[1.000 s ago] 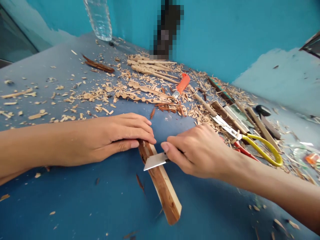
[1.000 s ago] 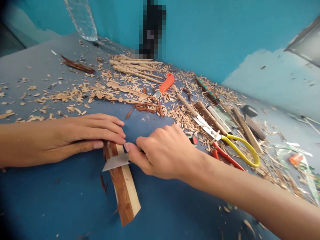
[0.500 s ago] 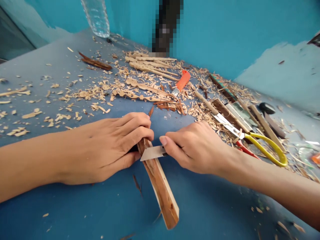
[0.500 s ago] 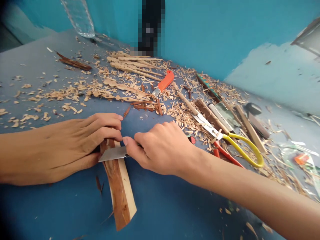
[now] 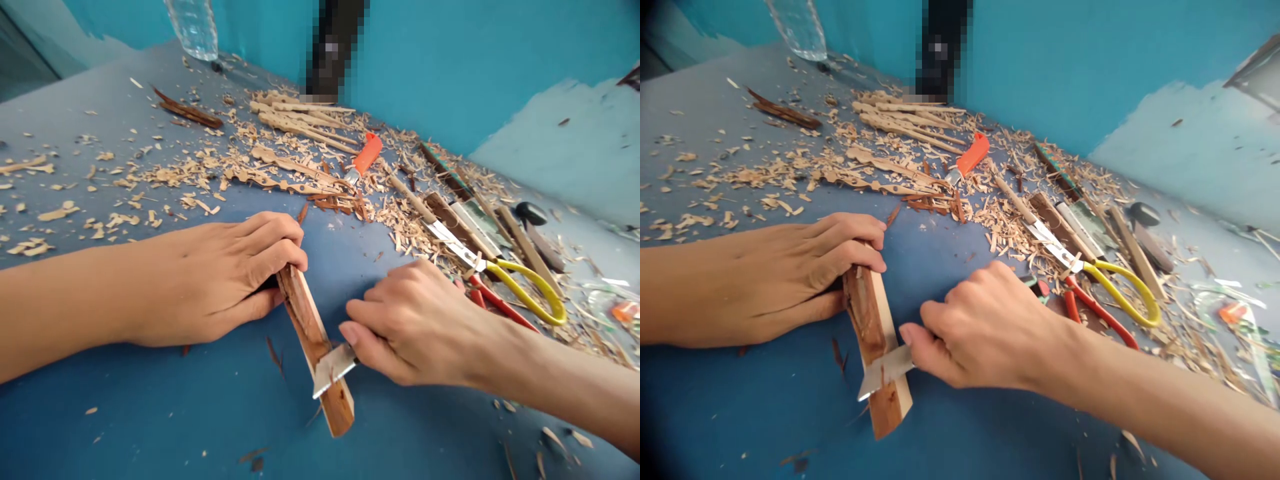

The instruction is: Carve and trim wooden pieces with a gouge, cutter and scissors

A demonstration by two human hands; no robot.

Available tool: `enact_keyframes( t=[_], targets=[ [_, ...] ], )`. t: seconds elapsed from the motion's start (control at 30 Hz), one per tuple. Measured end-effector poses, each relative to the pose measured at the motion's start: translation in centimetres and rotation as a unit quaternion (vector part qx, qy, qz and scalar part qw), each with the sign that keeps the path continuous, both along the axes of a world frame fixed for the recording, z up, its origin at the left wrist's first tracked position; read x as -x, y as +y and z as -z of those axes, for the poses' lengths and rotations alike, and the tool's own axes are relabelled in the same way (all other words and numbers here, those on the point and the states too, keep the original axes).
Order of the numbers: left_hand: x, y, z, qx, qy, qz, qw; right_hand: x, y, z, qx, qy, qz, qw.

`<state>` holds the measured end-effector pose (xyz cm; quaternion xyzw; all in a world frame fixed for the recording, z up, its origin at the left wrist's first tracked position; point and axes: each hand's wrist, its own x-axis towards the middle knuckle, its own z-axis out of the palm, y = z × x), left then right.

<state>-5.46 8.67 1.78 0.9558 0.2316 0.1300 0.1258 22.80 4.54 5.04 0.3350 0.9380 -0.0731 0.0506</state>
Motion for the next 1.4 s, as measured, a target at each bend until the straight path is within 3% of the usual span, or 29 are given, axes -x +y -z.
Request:
enact_keyframes(
  t=[0.27,0.5,0.67,0.97,1.4],
  targets=[
    [-0.2,-0.3,-0.3,-0.002,0.007,-0.01,1.0,-2.3,-2.3,-0.2,0.031,0.002,0.018,0.999],
    [-0.4,-0.8,-0.1,-0.061,0.005,-0.006,0.998,-0.1,-1.0,-0.5,-0.101,0.011,0.076,0.992],
    [-0.5,-0.8,0.1,-0.083,0.018,-0.01,0.996,0.5,-0.7,-0.2,-0.126,0.008,0.068,0.99],
    [-0.8,0.1,0.0,-0.037,0.047,-0.016,0.998,-0.4,0.6,0.1,0.0,-0.03,0.048,0.998],
    [-1.0,0.2,0.0,-0.038,0.036,-0.003,0.999,-1.6,0.2,-0.7,0.04,-0.074,0.001,0.996]
  ],
)
